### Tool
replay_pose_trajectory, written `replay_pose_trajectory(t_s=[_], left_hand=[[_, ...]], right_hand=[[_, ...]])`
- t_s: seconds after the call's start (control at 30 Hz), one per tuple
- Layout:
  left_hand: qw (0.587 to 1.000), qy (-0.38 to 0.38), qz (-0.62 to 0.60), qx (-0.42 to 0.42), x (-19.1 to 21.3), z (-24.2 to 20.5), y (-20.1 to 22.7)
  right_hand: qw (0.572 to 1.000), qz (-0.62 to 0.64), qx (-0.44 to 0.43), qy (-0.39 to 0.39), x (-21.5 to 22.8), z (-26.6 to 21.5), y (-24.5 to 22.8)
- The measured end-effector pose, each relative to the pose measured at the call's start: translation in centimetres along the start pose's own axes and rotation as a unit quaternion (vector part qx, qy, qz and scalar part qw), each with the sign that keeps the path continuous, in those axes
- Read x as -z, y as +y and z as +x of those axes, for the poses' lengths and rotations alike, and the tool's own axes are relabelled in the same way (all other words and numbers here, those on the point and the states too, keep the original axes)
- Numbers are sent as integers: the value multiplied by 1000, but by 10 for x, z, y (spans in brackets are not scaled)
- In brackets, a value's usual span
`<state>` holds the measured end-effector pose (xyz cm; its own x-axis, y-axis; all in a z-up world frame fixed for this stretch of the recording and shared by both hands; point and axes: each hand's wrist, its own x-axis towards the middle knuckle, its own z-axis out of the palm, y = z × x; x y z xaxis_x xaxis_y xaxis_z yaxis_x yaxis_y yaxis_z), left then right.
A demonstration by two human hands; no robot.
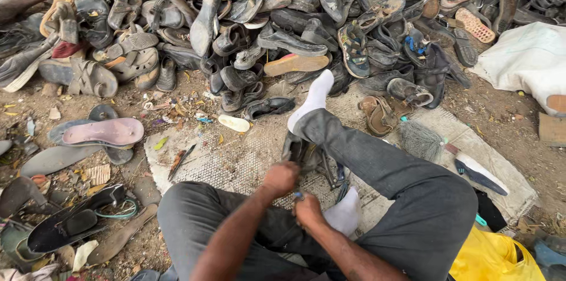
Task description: The person repairs several shoes and sandals by hand using a knife to trim and scrape material and applying adhesive to the soles while sitting on the ground surrounded by a large pile of footwear.
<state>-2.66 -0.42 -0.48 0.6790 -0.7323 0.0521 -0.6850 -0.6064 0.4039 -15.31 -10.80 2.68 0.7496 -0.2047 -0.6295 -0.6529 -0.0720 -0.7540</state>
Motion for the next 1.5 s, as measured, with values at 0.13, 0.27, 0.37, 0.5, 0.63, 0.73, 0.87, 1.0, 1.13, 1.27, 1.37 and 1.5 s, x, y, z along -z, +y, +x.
replay_pose_trajectory(t_s=[0.13, 0.27, 0.37, 0.5, 0.63, 0.73, 0.87, 1.0, 1.13, 1.27, 1.37, 1.5], left_hand=[[993, 85, 19, -78, -24, 38, 38], [996, -69, -49, -41, -27, 58, 35], [962, 102, -248, -41, -20, 53, 26], [944, 139, -298, 31, -14, 46, 32], [881, 140, -427, 144, -3, 40, 32], [839, 138, -494, 182, 1, 43, 37], [798, 149, -531, 242, 4, 46, 49], [683, 115, -646, 321, 12, 47, 51], [621, 180, -708, 284, -3, 54, 41], [593, 208, -731, 267, -30, 60, 34], [519, 204, -804, 210, -29, 61, 27], [469, 212, -834, 199, -5, 56, 31]], right_hand=[[999, -16, 27, 42, 35, 34, 11], [988, -102, 87, 71, 69, 57, 16], [970, -186, 150, 50, 82, 70, 15], [936, -240, 246, 71, 72, 85, 21], [895, -306, 296, 136, 45, 35, 41], [924, -282, 223, 127, 38, -17, 23], [990, -127, 7, 65, 26, -20, -30], [983, -148, 82, 76, 9, -32, -37], [983, -159, 59, 77, 7, -55, -31], [991, -96, 62, 72, 10, -28, -23], [995, -53, 69, 57, 8, -25, -19], [998, 38, 5, 43, 20, -43, -26]])
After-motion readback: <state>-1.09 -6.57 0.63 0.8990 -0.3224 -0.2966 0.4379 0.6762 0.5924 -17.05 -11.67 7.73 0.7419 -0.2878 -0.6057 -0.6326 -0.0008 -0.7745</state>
